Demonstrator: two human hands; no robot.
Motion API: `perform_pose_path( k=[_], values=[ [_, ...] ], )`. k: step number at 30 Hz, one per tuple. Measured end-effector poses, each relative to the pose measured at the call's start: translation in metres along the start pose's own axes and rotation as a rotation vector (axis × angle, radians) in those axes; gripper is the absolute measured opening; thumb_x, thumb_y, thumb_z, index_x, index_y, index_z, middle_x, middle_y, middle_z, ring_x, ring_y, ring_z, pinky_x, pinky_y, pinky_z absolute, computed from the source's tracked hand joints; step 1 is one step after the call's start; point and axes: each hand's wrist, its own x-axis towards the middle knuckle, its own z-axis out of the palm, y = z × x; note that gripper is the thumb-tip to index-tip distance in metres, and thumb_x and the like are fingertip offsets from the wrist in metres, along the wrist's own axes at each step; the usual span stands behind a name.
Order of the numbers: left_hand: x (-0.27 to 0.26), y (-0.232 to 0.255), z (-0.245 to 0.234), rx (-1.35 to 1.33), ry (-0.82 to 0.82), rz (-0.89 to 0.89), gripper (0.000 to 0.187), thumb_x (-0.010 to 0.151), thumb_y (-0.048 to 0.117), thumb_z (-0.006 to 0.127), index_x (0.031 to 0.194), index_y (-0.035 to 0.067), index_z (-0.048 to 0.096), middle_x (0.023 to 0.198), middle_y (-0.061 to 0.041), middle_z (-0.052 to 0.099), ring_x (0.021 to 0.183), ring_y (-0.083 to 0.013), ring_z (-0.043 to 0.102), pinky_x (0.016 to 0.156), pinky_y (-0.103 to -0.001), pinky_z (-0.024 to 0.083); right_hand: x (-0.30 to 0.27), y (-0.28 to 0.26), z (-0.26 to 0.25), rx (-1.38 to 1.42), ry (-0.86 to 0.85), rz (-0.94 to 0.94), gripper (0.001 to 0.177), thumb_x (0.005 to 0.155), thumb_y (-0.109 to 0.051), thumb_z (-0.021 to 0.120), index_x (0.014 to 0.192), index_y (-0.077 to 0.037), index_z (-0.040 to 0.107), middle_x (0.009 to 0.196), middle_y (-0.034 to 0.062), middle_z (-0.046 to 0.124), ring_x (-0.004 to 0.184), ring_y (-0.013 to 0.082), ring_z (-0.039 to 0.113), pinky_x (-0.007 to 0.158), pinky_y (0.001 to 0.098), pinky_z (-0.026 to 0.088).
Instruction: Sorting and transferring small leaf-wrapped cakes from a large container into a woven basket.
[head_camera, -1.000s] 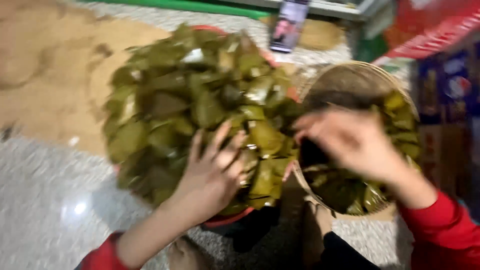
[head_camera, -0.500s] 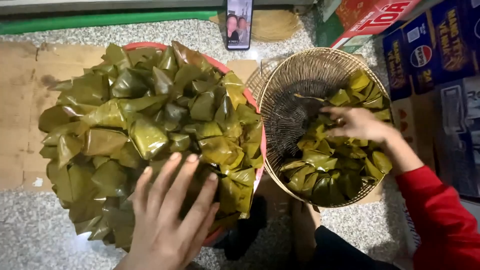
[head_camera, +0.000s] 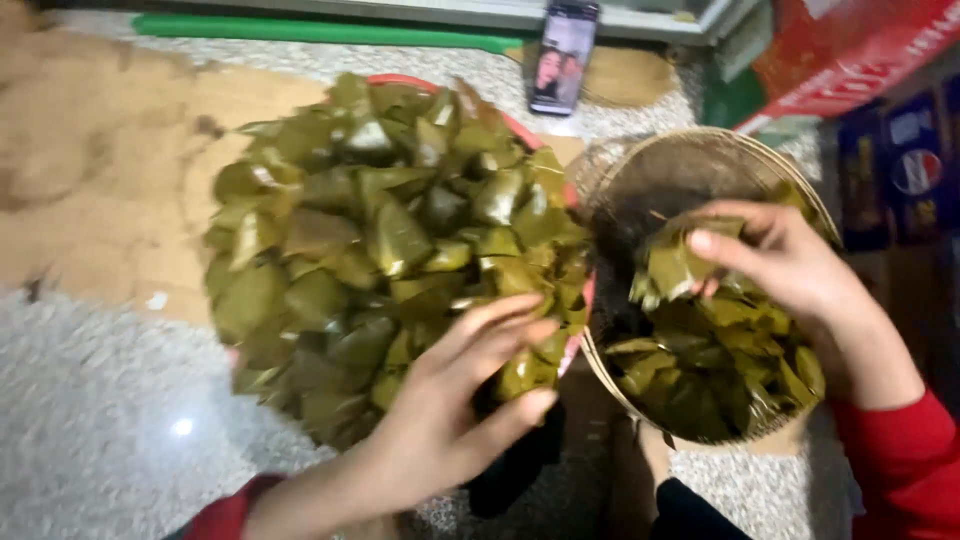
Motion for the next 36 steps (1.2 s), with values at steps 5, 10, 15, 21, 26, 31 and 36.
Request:
perform_pose_path(
  k=[5, 10, 15, 21, 26, 31, 36],
  values=[
    [0.013, -0.017, 0.004, -0.244, 0.058, -0.179, 0.068, 0.091, 0.027, 0.069, 0.150, 0.006, 0.042, 0.148, -0.014, 0.055, 0.124, -0.0187, 0.059, 0.104, -0.034, 0.055, -0.006, -0.060, 0.073, 0.077, -0.214, -0.385, 0.032, 0.090, -0.022, 0.067, 0.113, -0.001, 0.072, 0.096, 0.0070, 0.077, 0.076, 0.0129, 0.069, 0.066, 0.0260, 0.060],
    [0.003, -0.029, -0.039, -0.387, -0.023, -0.156, 0.048, 0.099, 0.041, 0.053, 0.133, 0.007, 0.054, 0.124, -0.011, 0.066, 0.109, -0.0238, 0.067, 0.091, -0.034, 0.060, -0.016, -0.108, 0.120, 0.164, -0.176, -0.483, 0.053, 0.096, -0.033, 0.054, 0.138, 0.000, 0.056, 0.087, 0.0079, 0.065, 0.062, 0.0186, 0.072, 0.060, 0.0284, 0.063],
    [-0.014, -0.030, -0.061, -0.721, 0.104, -0.338, 0.073, 0.090, 0.042, 0.062, 0.141, -0.009, 0.048, 0.139, -0.024, 0.058, 0.115, -0.0331, 0.064, 0.084, -0.034, 0.064, -0.023, -0.116, 0.152, -0.224, -0.004, -0.898, 0.045, 0.088, -0.015, 0.071, 0.130, 0.001, 0.064, 0.124, 0.0172, 0.072, 0.101, 0.0229, 0.073, 0.093, 0.0320, 0.063],
    [-0.030, -0.047, -0.044, -0.489, 0.315, -0.154, 0.058, 0.095, 0.020, 0.070, 0.136, -0.017, 0.052, 0.118, -0.034, 0.066, 0.091, -0.0331, 0.073, 0.061, -0.034, 0.064, 0.008, -0.076, 0.186, -0.149, 0.182, -0.879, 0.023, 0.073, -0.012, 0.091, 0.087, -0.010, 0.073, 0.062, 0.0010, 0.067, 0.056, 0.0200, 0.067, 0.060, 0.0333, 0.056],
    [-0.036, -0.046, -0.058, -0.106, 0.387, 0.080, 0.050, 0.094, 0.018, 0.071, 0.135, -0.007, 0.056, 0.130, -0.027, 0.065, 0.117, -0.0382, 0.069, 0.098, -0.044, 0.057, -0.010, -0.106, 0.172, -0.071, -0.107, -0.773, 0.031, 0.082, -0.009, 0.076, 0.108, -0.004, 0.062, 0.078, 0.0093, 0.072, 0.068, 0.0194, 0.073, 0.067, 0.0313, 0.060],
    [-0.038, -0.047, -0.064, -0.067, 0.367, 0.147, 0.055, 0.099, 0.017, 0.070, 0.148, 0.004, 0.048, 0.134, -0.016, 0.066, 0.119, -0.0251, 0.068, 0.112, -0.032, 0.053, -0.013, -0.122, 0.170, -0.016, -0.193, -0.662, 0.058, 0.086, -0.016, 0.069, 0.137, 0.000, 0.046, 0.101, 0.0104, 0.068, 0.078, 0.0158, 0.072, 0.069, 0.0264, 0.066],
    [-0.038, -0.036, -0.077, -0.215, 0.363, 0.118, 0.066, 0.106, 0.030, 0.071, 0.160, 0.043, 0.036, 0.156, -0.001, 0.062, 0.136, -0.0197, 0.062, 0.120, -0.041, 0.058, -0.019, -0.145, 0.184, -0.034, 0.154, -0.988, 0.049, 0.089, 0.000, 0.079, 0.123, 0.009, 0.045, 0.121, 0.0232, 0.058, 0.098, 0.0242, 0.064, 0.081, 0.0291, 0.060]
  ],
)
